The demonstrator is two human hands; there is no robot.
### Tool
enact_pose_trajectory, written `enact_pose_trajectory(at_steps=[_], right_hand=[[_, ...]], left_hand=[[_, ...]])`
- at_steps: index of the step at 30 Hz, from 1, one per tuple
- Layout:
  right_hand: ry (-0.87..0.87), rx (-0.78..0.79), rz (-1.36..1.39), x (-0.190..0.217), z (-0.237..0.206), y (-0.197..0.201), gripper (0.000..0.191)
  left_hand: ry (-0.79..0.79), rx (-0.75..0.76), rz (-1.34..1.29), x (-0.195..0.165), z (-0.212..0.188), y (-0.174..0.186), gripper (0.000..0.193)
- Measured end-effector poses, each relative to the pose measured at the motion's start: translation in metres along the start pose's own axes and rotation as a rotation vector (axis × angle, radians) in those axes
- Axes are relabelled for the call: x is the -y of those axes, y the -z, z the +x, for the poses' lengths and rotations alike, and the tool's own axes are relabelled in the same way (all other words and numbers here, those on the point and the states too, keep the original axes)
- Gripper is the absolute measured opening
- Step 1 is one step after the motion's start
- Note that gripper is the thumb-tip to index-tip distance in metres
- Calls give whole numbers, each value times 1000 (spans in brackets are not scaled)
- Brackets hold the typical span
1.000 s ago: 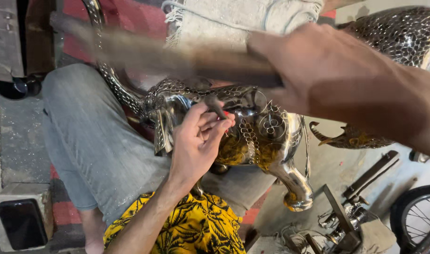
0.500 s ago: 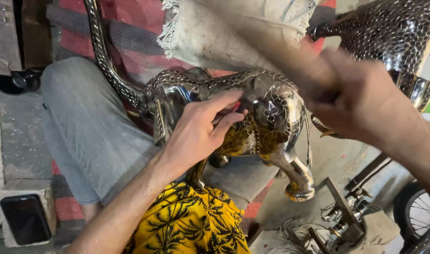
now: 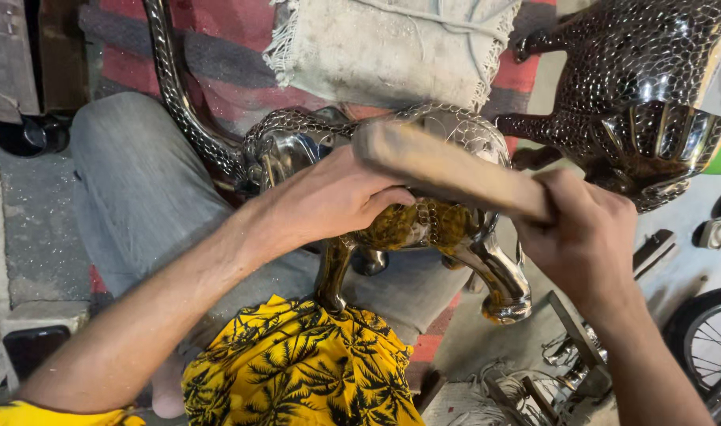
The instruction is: The person sits cross-legged on a rug holding a brass elephant figurine on their lap. They hold a chisel against the figurine's surface and strike it with a wooden mallet to carve decorative patterns, repositioning the chisel and rotating the figurine to engrave different areas.
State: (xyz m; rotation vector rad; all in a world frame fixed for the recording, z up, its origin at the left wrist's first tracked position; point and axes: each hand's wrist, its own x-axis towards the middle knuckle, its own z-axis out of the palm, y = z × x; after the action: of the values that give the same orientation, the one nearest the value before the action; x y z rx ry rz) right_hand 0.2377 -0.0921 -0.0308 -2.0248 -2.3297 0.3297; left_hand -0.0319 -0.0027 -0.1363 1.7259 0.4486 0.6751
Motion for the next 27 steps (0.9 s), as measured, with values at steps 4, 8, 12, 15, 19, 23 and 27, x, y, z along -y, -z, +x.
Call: enact_pose_trajectory(at_steps=[4,8,12,15,19,23,27], right_hand=[[-182,-137,150,-1,-20,-11,26],[-146,-176,146,3,-30,-14,27],[-175,49,14,4,-32,-9,25],[-375,-14,171,3,-33,-6,30],[-317,-42,305,0,-33,-5,21],[-361,-68,251,-4,-31,-1,28],[-285,-142,149,-3,-31,9,33]], left_hand=[[-51,65,15,4,5,1,43],[-110,61,22,7,7,1,50],[-52,64,-10,7,2,2,40],[-47,3,-40,7,0,1,40],[-49,31,-17,8,1,1,43],[-77,93,1,9,3,6,42],[-64,121,-5,8,3,9,42]])
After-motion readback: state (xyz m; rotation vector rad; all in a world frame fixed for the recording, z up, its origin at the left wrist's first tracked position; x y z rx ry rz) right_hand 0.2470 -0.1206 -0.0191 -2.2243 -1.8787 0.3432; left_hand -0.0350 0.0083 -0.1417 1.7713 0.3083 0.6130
